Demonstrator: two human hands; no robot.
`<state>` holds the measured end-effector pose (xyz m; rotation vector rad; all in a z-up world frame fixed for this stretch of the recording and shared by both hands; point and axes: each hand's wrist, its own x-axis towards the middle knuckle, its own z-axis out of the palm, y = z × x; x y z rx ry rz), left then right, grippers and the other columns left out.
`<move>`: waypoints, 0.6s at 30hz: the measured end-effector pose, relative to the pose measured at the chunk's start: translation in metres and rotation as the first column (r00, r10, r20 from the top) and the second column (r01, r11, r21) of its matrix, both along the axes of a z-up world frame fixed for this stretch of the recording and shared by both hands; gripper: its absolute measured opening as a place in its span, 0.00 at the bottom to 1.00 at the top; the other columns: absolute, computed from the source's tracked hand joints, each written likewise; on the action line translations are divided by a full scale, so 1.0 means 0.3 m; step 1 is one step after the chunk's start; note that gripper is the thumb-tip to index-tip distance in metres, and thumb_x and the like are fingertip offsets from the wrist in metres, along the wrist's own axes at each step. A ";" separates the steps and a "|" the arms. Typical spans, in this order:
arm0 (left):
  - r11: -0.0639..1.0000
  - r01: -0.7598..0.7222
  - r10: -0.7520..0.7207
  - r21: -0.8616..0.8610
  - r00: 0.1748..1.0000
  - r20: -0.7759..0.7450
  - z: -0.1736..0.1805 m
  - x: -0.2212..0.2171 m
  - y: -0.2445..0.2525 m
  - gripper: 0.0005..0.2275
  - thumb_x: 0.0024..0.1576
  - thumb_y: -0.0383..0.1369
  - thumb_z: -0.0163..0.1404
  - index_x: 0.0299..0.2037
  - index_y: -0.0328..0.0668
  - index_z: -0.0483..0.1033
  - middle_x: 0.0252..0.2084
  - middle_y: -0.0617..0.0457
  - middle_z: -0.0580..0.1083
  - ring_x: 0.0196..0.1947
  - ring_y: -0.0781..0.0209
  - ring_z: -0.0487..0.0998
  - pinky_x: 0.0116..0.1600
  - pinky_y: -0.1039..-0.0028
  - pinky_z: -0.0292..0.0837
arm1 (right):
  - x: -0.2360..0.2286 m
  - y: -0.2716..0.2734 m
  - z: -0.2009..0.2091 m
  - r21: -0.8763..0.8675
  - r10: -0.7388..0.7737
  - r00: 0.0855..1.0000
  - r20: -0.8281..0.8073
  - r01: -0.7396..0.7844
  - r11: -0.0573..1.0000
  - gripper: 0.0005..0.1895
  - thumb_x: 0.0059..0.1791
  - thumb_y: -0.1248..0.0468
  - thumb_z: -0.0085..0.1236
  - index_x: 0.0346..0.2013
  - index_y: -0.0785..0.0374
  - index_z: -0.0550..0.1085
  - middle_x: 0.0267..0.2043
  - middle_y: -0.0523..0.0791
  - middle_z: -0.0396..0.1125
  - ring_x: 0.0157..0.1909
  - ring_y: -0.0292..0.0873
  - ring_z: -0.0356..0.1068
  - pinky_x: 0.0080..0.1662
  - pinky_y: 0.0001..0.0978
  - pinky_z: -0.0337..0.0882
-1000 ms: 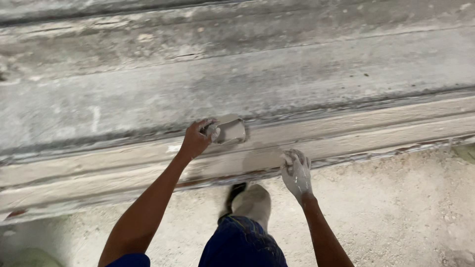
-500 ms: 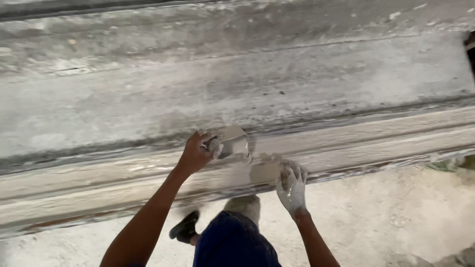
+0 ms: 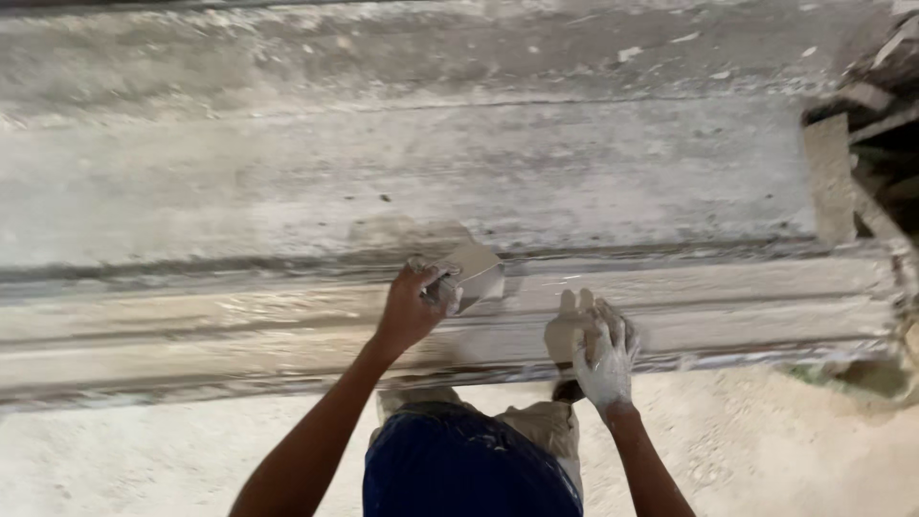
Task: The person repeatedly scoops a white paste from a bucket and spreads it along the grooves of a long decorative molding piece. They use a small trowel to smooth the paste into the grooves and occasionally wipe the surface with a cloth. The person works along the length of the molding, refilling the trowel as needed.
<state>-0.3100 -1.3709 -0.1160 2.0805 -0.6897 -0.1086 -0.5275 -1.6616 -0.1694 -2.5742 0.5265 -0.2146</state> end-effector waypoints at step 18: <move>0.980 -0.186 0.177 -0.068 0.977 -0.120 -0.019 -0.501 -1.295 0.22 0.51 0.38 0.64 0.53 0.37 0.78 0.50 0.37 0.72 0.44 0.48 0.78 0.45 0.64 0.80 | -0.300 -1.248 -0.042 -0.195 0.171 0.982 -0.084 -0.185 0.963 0.33 0.55 0.49 0.42 0.76 0.49 0.55 0.81 0.53 0.33 0.78 0.70 0.31 0.70 0.69 0.36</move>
